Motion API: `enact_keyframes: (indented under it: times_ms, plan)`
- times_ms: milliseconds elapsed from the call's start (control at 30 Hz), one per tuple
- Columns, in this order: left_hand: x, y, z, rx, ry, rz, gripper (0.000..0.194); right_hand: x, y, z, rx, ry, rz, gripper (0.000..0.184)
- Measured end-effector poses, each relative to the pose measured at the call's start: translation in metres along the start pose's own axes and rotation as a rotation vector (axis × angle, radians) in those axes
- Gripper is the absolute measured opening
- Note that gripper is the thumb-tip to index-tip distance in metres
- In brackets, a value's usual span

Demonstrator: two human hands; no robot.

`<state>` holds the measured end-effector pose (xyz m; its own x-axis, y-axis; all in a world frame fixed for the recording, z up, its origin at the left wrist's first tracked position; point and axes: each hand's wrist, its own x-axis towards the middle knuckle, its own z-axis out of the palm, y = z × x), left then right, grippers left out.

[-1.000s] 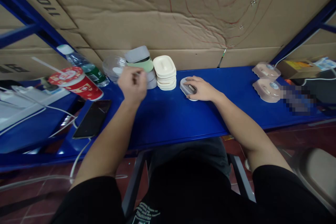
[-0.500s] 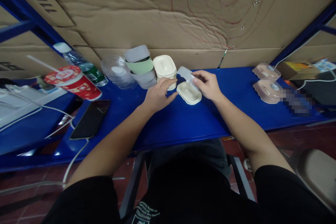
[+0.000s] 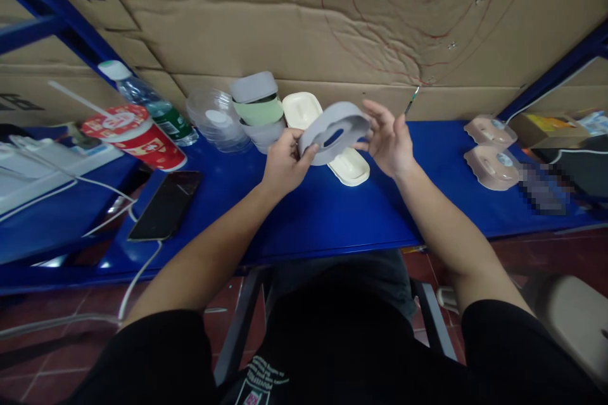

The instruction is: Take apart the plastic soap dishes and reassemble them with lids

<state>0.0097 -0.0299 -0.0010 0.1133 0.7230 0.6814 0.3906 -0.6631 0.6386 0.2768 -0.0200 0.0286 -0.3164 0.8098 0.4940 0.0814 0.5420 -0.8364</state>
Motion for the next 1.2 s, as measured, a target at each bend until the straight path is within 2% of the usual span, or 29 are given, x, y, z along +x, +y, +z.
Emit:
enact_keyframes:
  times_ms: [100,200,333,467,567,700,800,900,1033,1100,1200]
  plan:
    - [0.002,-0.005,0.009,-0.267,0.027,-0.154,0.039,0.001,0.008,0.001,-0.227,0.019,-0.046,0.118]
    - [0.002,-0.007,0.016,-0.398,-0.019,-0.262,0.049,-0.005,0.010,0.012,-0.429,-0.021,-0.075,0.134]
    - [-0.001,-0.004,0.017,-0.354,-0.146,-0.323,0.058,-0.012,0.009,0.025,-0.648,-0.079,-0.111,0.141]
    - [-0.001,-0.004,0.018,-0.241,-0.250,-0.290,0.062,-0.013,0.007,0.027,-0.699,-0.003,-0.070,0.141]
    - [0.001,-0.005,0.020,-0.228,-0.261,-0.282,0.067,-0.013,0.003,0.027,-0.696,0.060,-0.082,0.126]
    - [0.004,-0.001,0.018,-0.253,-0.263,-0.333,0.071,-0.011,-0.003,0.028,-0.720,0.051,-0.157,0.081]
    - [0.005,0.006,0.013,-0.314,-0.288,-0.347,0.070,-0.003,-0.005,0.025,-0.714,0.095,-0.199,0.062]
    - [0.004,0.009,0.008,-0.275,-0.273,-0.309,0.069,0.014,-0.003,0.017,-0.714,0.099,-0.219,0.052]
    - [0.003,0.009,0.002,0.012,-0.276,-0.206,0.061,0.043,0.002,0.011,-0.797,-0.008,-0.202,0.050]
    - [0.004,0.007,-0.001,0.153,-0.304,-0.160,0.052,0.054,0.003,0.013,-0.861,-0.061,-0.191,0.051]
    - [0.006,0.005,-0.003,0.250,-0.335,-0.157,0.046,0.065,0.003,0.023,-0.948,-0.100,-0.175,0.051]
